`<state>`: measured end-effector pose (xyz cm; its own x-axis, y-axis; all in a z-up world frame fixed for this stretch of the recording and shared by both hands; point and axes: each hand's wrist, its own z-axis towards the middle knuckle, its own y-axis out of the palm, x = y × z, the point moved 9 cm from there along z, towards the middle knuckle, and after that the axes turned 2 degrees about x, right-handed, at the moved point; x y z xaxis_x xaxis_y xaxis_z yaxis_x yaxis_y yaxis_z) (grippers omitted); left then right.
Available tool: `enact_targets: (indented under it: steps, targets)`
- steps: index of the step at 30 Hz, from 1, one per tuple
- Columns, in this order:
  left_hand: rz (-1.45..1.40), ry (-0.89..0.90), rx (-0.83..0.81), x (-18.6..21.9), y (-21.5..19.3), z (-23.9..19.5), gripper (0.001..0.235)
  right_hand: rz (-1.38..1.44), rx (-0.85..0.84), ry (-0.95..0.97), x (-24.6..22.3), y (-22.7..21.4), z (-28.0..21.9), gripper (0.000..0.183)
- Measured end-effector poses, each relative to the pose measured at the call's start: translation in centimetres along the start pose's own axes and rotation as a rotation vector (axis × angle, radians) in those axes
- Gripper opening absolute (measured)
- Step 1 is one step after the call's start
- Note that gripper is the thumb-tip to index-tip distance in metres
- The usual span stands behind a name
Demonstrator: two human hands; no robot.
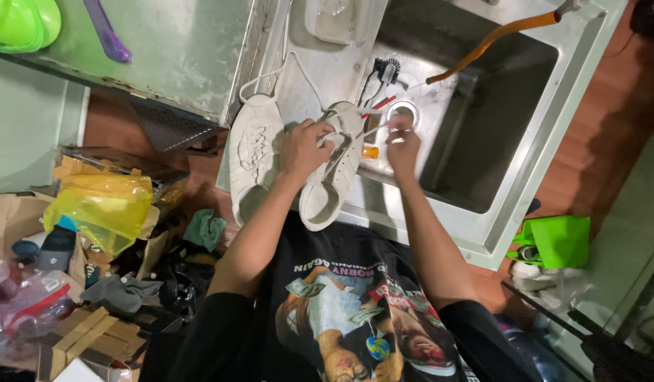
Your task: The person cleans a pair of white sneakers placed on a kitchen counter. They use a toothbrush to scrub the laces and upper parts of the shoes, occasionally rinsing the brush under running water from the sink faucet.
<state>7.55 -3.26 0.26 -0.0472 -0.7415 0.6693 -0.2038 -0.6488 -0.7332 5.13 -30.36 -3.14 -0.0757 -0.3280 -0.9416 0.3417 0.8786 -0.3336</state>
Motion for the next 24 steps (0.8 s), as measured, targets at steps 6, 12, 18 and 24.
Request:
enact_targets:
  steps: [6,12,18,24]
  targets:
    - [-0.006,0.023,-0.015,0.7,-1.9,0.6,0.023,0.17,0.258,0.109,-1.7,-7.1,4.4,0.006]
    - [-0.022,0.077,-0.035,1.9,-3.0,0.0,0.039,-0.114,-0.493,-0.007,-4.1,2.3,-3.2,0.008]
    - [-0.03,0.182,-0.008,3.2,-3.7,-0.8,0.042,-0.24,-0.231,0.167,-1.7,5.3,-2.8,0.029]
    - [-0.092,0.065,-0.051,-0.1,-2.3,0.1,0.026,0.104,0.076,0.066,-2.6,1.6,-0.3,0.038]
